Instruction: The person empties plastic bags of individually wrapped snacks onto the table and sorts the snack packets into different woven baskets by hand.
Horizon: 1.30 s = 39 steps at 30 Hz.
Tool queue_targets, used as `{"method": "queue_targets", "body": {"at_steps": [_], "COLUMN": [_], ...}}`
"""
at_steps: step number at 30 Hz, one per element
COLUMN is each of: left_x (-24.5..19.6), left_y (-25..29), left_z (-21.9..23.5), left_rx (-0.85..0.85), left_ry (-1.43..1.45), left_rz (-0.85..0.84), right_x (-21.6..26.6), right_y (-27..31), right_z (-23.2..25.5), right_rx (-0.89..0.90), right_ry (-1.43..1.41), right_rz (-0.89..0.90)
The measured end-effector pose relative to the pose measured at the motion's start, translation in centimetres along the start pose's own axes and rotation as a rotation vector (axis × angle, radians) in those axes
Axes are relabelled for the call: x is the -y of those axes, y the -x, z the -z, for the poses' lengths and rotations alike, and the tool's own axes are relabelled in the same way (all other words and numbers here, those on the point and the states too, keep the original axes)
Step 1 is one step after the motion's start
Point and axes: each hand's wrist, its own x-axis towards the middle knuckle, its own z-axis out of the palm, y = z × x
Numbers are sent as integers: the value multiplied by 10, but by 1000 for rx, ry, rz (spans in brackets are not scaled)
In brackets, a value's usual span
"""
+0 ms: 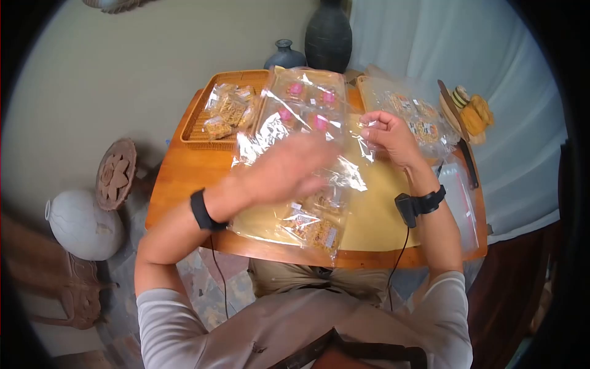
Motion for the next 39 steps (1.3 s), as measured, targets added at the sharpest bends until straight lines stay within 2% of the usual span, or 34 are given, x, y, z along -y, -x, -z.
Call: {"method": "queue_targets", "body": {"at_steps": [1,2,3,6,7,8,9,11,12,14,15,19,22,24,27,30,33,34,36,37,39], "left_x": [8,17,26,40,41,39,36,30,28,26,26,19,6,0,6,10,13,11,7,7,7], "left_y": [-13,-23,-34,-65,-75,-85,-90,-93,-92,-88,-86,-87,-99,-109,-119,-125,-128,-129,-131,-131,-132], "left_z": [11,17,18,22,27,30,33,42,47,57,61,70,82,85,80,75,75,75,78,79,83], "left_rx": [-69,-139,-139,-123,51,230,239,57,68,-56,-31,-20,74,62,111,96,65,70,-77,-76,-131], "left_ry": [-66,-132,-128,-111,-12,88,88,206,205,193,219,171,247,333,415,546,553,551,473,473,251], "left_rz": [84,169,168,161,243,323,308,341,329,461,549,543,529,532,575,524,528,522,493,492,485], "right_x": [1,4,10,35,40,43,45,46,45,30,21,4,7,13,24,26,18,15,8,1,-11], "right_y": [8,15,20,39,44,49,56,70,75,76,76,74,75,77,84,90,90,90,92,92,95], "right_z": [-1,-5,-9,-20,-23,-27,-27,-25,-23,-3,6,18,9,2,-10,-12,-9,-11,-20,-15,-1], "right_rx": [-6,22,53,101,90,51,11,-91,-177,-143,-99,-143,-216,-269,-278,-293,-334,-341,-447,-448,-284], "right_ry": [-5,65,139,274,272,183,92,25,-42,23,92,125,99,424,499,485,431,431,110,109,192], "right_rz": [-9,60,135,197,205,297,386,374,355,327,293,314,417,557,588,619,674,675,608,608,427]}}
